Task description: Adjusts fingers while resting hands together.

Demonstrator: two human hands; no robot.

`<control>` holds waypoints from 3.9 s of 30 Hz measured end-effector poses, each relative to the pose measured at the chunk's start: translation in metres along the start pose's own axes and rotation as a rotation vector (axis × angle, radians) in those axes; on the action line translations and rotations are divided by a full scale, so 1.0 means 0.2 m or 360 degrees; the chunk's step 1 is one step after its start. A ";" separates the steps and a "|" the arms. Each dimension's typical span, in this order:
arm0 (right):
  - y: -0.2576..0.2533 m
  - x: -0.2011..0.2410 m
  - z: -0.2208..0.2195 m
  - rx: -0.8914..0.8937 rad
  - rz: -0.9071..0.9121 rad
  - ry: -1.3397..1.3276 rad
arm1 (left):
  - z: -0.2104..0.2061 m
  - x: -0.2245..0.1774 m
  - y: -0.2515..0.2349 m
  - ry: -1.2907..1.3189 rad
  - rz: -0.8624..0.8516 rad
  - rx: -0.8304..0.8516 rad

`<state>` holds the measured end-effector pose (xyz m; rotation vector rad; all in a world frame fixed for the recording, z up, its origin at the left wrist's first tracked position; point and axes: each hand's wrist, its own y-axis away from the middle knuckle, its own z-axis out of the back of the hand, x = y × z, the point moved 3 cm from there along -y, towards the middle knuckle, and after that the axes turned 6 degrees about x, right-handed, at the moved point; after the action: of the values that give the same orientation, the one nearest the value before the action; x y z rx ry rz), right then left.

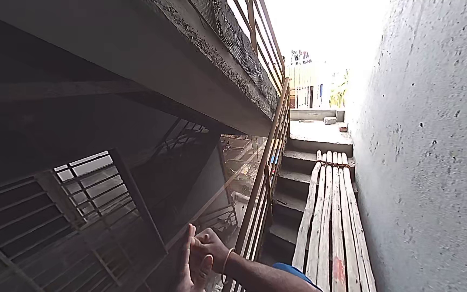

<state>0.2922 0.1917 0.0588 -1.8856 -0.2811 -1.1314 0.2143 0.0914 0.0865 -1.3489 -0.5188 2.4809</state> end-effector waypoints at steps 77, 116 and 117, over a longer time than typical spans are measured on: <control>0.07 0.63 -0.30 -0.0003 -0.0526 -0.0741 | -0.04 0.03 -0.01 0.2264 -0.0528 0.0027; 0.07 0.64 -0.28 -0.0053 -0.0394 -0.0726 | -0.08 0.06 -0.01 0.2352 -0.0573 0.0016; 0.07 0.63 -0.28 -0.0051 -0.0387 -0.0765 | -0.08 0.06 -0.01 0.2340 -0.0573 0.0009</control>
<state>0.3373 0.1091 0.1619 -2.1789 -0.7813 -0.8210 0.2212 0.1007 0.0700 -2.2697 -0.2943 0.7491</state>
